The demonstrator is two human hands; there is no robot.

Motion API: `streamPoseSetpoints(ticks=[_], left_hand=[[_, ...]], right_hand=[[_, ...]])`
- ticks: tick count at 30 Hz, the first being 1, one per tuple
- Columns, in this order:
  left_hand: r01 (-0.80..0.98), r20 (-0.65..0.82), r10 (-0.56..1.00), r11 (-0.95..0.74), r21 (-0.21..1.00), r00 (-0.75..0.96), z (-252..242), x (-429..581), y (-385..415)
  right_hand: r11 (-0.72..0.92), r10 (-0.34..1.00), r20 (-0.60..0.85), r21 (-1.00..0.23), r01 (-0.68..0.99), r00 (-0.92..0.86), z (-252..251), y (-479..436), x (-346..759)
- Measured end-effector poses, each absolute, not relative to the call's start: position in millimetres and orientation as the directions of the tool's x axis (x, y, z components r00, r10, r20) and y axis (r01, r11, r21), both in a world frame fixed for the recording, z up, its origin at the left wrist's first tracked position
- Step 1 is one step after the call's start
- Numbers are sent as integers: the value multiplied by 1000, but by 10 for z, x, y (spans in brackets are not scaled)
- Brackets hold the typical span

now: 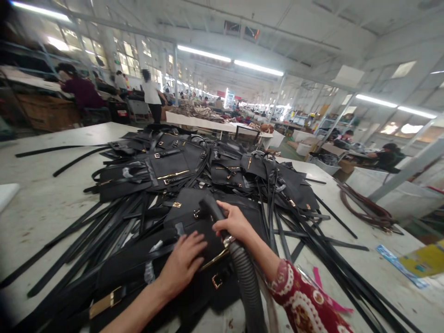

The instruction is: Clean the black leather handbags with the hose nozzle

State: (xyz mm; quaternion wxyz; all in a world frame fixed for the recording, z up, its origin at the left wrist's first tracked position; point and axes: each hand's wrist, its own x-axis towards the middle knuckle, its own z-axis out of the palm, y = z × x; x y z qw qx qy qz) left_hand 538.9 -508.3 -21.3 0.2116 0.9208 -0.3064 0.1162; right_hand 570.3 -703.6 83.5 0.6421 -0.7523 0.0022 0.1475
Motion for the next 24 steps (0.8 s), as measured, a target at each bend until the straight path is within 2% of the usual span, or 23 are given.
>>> streamPoseSetpoints(ticks=[2,3,5,7,11,13,17,24], left_hand=[[-383,382,-223,-823,419,897,-92,5537,-4777],[-258,335,-101,-846,467,937,-50,5614,-4630],[-97,175,-6,-851,516,985,-10,5723,-4411],[-80,142,-10,-865,495,990,-23,5728,-4331],[-206,276,-103,-903,378,956,-131,5515,-4463],[-239,245,-150,-889,391,958,-197,5411,-4533],[-234,265,-122,-863,448,956,-298,5328,-4560],[-269,330,-133,-870,414,935,-305,5310,-4569]], right_hand=[[-150,279,-240,-967,-204,930,870,-6934,5486],[-130,321,-244,-968,-213,915,862,-6884,5384],[-94,361,-252,-968,-234,898,788,-6790,5208],[-73,322,-267,-964,-257,909,653,-6712,5070],[-28,188,-281,-959,-280,941,389,-6651,4879],[-11,170,-281,-959,-284,944,356,-6663,4817],[-24,189,-280,-960,-281,941,480,-6695,4766],[-94,277,-273,-962,-257,921,667,-6603,4790]])
